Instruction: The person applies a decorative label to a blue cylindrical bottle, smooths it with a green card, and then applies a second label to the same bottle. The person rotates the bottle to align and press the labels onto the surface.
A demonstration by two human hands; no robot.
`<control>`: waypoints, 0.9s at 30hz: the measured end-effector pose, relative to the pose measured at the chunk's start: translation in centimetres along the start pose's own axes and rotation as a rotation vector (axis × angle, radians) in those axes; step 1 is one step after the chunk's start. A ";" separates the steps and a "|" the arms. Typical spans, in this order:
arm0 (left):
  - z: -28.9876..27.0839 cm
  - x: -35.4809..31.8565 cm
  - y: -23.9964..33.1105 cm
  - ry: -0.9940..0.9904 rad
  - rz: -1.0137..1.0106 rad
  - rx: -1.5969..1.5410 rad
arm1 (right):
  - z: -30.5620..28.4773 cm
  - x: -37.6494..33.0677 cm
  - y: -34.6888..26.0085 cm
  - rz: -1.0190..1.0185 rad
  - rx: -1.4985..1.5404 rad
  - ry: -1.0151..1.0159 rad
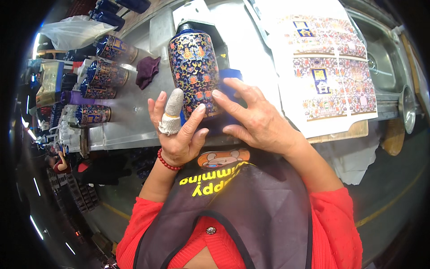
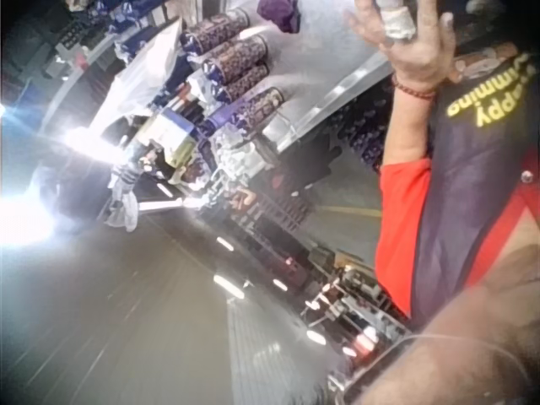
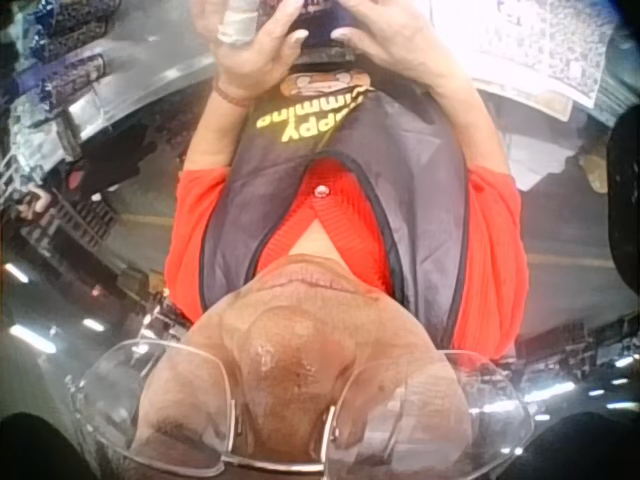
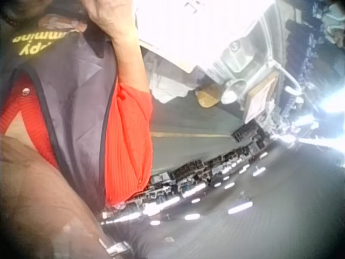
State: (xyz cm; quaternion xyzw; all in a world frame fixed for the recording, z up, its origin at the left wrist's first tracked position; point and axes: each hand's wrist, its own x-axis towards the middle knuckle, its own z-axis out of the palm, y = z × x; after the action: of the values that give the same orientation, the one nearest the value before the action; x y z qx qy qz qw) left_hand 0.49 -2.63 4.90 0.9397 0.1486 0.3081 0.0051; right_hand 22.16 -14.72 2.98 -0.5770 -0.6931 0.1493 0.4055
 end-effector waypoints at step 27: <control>-0.2 -0.3 1.5 -0.011 0.013 0.079 | 0.5 -0.1 0.3 -0.020 -0.008 0.031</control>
State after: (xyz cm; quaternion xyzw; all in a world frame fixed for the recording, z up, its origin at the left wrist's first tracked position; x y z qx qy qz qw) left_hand 0.57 -4.21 5.07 0.9418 0.1542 0.2969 -0.0331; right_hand 22.05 -14.62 2.41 -0.5739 -0.6930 0.1333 0.4154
